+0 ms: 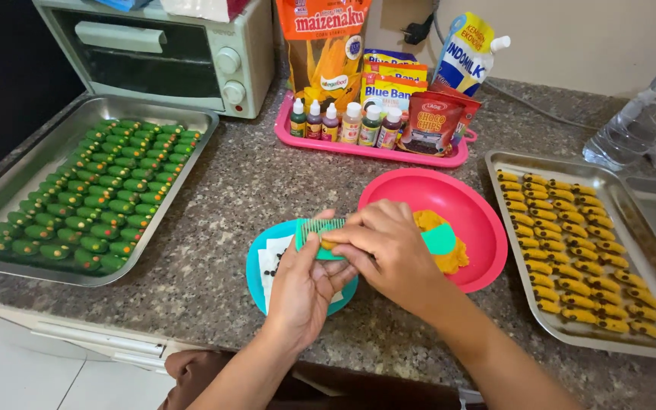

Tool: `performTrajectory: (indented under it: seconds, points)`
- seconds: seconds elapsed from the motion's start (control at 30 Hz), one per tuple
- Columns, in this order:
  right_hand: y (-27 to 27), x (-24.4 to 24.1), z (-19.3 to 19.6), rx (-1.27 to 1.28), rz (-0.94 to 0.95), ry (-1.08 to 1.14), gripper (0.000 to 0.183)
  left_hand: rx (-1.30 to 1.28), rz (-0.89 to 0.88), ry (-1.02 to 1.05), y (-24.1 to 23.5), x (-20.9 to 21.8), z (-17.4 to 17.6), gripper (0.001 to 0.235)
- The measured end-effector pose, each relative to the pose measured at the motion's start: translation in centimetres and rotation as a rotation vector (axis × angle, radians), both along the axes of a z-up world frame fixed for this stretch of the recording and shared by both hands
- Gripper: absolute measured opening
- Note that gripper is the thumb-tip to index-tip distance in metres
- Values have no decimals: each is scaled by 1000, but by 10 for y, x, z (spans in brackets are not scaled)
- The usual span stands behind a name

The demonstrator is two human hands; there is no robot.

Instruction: The person shapes yellow dough into small cylindrical rolls by hand, uses a green comb to create a textured pattern on the surface, and then presses small black beads onto the rolls as decoration. The finished items are placed onto a metal baking tray.

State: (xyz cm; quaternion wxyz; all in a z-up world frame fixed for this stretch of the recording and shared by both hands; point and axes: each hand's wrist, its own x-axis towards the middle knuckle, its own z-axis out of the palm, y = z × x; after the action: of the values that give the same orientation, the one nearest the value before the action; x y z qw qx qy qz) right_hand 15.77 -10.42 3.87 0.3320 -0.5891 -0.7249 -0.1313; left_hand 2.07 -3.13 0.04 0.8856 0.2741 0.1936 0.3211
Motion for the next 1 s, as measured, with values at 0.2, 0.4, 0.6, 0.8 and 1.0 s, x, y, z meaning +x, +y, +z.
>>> performTrajectory:
  seconds: [0.2, 0.4, 0.6, 0.8, 1.0]
  points:
    - [1, 1, -2, -2, -54, -111, 13, 17, 22, -13, 1, 1, -2, 41]
    - [-5, -6, 23, 3, -60, 85, 46, 44, 14, 47, -9, 7, -3, 37]
    - [6, -14, 1, -83, -103, -46, 87, 101, 41, 13, -34, 13, -10, 33]
    - [-1, -24, 0, -180, -163, -122, 88, 68, 13, -158, -32, 11, -8, 61]
    - [2, -11, -4, -169, -313, -130, 90, 132, -56, -122, -35, 8, -8, 42]
